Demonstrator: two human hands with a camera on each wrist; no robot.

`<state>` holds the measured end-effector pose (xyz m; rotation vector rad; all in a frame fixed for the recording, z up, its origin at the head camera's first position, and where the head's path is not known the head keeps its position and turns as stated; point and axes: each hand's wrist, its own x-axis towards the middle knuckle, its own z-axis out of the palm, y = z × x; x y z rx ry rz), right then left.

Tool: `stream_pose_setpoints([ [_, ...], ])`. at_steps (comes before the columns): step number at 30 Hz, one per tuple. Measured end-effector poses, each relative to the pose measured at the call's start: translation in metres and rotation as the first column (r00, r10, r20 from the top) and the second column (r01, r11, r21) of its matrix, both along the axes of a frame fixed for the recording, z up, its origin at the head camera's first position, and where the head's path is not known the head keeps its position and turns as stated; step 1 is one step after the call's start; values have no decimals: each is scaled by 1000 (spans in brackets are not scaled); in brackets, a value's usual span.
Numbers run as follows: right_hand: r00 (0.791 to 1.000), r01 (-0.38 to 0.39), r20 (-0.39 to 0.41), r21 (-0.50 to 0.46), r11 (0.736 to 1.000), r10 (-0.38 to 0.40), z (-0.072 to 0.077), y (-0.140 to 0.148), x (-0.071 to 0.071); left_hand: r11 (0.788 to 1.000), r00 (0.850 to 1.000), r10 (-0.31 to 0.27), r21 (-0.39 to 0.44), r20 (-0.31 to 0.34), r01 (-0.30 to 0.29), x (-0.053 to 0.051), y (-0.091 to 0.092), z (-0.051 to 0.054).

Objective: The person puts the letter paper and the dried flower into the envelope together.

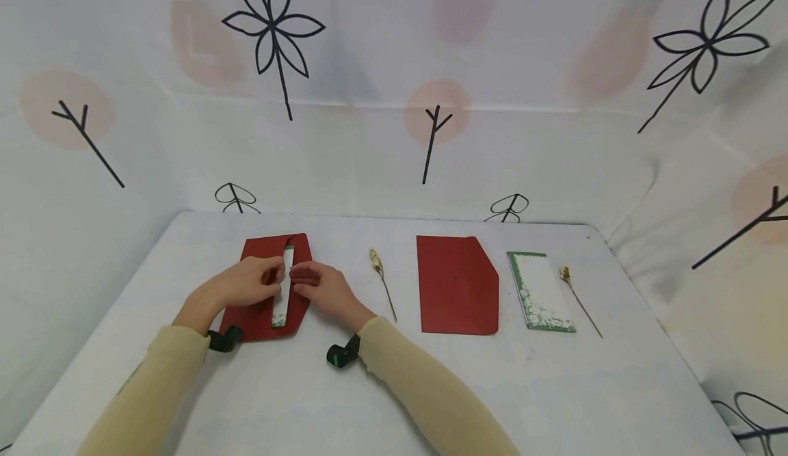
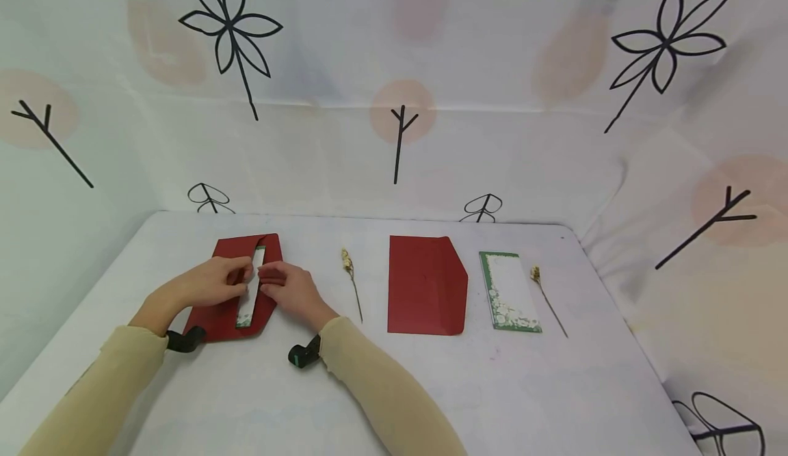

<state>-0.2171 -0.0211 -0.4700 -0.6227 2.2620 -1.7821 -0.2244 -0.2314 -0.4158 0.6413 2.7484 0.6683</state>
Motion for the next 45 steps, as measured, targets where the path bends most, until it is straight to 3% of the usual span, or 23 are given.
stream_pose_setpoints([
  [9, 991, -131, 10, 69, 989, 130, 4, 3, 3, 1000, 1000, -6, 6, 13, 6, 0, 0, -4],
  [14, 992, -123, -2, 114, 986, 124, 6, 2, -1, 1000, 1000, -13, 20, 9, 13, -1, 1, -3],
  [24, 984, -141, 109, 14, 990, 139, 6, -5, -9, 999, 999, -37, 35, -15, 38, -2, -2, -5],
  [38, 983, -103, 143, -67, 992, 112, 4, -5, -6, 999, 1000, -25, 43, 7, 25, -4, -1, -8],
  [45, 985, -75, 151, -46, 996, 81, 7, 2, -1, 1000, 1000, -1, 31, 22, 0, -5, -1, -11],
])
